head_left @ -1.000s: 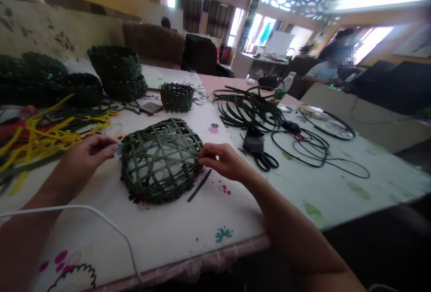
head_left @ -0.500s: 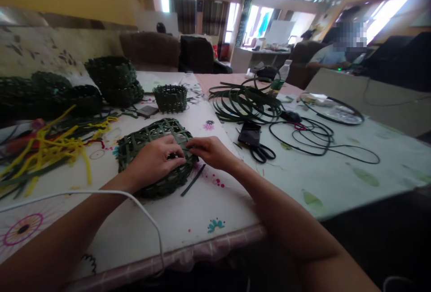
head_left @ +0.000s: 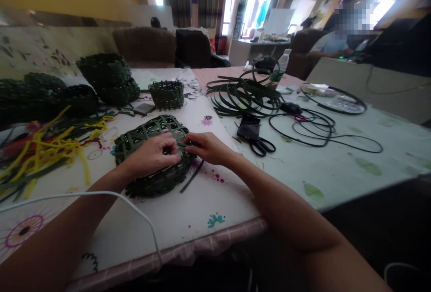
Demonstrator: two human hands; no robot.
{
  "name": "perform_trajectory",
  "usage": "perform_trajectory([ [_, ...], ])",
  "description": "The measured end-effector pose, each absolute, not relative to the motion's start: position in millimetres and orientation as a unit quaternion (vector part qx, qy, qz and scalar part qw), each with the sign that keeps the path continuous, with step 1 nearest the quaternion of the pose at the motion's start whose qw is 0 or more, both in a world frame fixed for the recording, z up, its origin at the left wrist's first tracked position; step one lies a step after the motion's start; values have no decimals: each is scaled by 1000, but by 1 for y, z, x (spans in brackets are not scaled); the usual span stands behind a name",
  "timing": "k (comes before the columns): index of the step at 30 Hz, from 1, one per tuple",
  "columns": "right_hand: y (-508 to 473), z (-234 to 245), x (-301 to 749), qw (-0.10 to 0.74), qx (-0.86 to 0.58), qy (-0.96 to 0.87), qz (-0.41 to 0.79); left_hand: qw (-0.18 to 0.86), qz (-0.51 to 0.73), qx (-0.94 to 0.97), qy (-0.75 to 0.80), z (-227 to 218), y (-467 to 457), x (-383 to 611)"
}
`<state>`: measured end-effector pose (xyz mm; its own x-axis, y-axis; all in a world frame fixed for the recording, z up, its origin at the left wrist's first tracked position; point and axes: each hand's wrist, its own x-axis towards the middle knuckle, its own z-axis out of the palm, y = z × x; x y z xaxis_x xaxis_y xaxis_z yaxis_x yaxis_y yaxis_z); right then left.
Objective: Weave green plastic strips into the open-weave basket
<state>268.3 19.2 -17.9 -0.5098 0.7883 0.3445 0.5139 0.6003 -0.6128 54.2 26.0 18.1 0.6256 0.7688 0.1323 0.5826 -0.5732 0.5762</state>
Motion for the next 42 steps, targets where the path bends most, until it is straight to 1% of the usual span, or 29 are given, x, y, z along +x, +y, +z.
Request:
perform_trajectory([
  [9,20,-20,267,317,-386,-838,222,253,181,866,392,16,26,56],
  [16,20,-21,267,323,-382,-836,227,276,135,877,369,22,27,59],
  [21,21,-22,267,343,-369,-826,253,276,198,861,378,14,23,54],
  [25,20,-23,268,357,-367,-814,272,253,234,868,359,10,18,50],
  [29,20,-25,267,385,-388,-786,291,237,226,872,363,12,17,52],
  [32,21,-26,266,389,-382,-779,310,241,199,876,368,12,17,58],
  [35,22,-27,265,396,-373,-773,327,220,191,885,364,10,15,61],
  [42,21,-30,266,387,-382,-766,343,229,265,870,346,9,9,45],
])
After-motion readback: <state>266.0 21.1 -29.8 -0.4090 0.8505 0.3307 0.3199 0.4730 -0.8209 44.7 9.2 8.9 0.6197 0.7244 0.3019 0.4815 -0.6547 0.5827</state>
